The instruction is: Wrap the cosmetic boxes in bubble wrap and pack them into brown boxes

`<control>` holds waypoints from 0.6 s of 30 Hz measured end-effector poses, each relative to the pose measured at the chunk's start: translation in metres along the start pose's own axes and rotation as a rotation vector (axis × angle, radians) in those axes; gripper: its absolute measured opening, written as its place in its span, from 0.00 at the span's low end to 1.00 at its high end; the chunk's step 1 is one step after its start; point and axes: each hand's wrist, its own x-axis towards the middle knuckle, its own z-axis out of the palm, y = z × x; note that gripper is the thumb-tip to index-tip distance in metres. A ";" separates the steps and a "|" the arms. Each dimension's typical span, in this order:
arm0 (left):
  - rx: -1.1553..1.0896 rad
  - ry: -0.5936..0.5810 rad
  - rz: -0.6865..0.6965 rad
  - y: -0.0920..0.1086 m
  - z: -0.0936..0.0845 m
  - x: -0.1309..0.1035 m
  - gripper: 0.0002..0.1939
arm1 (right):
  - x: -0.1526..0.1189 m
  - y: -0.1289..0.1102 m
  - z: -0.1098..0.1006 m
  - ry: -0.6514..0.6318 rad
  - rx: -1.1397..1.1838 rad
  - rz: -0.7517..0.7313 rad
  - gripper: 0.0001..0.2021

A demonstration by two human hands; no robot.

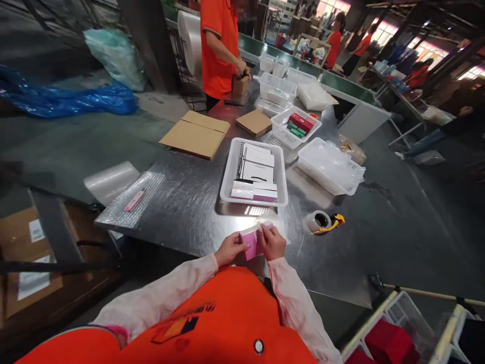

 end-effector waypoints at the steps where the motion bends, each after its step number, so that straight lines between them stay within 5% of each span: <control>1: 0.010 -0.022 -0.014 0.001 0.002 -0.001 0.25 | 0.002 -0.003 -0.002 0.006 -0.022 -0.051 0.16; 6: -0.184 -0.006 -0.143 0.010 0.010 -0.002 0.25 | 0.000 -0.018 -0.011 -0.017 -0.064 -0.176 0.15; 11: -0.180 0.060 -0.001 0.014 0.020 0.003 0.17 | 0.004 -0.040 -0.013 -0.089 -0.084 -0.240 0.14; 18: -0.188 0.050 -0.001 0.014 0.029 0.008 0.14 | 0.010 -0.061 -0.019 -0.056 -0.097 -0.295 0.13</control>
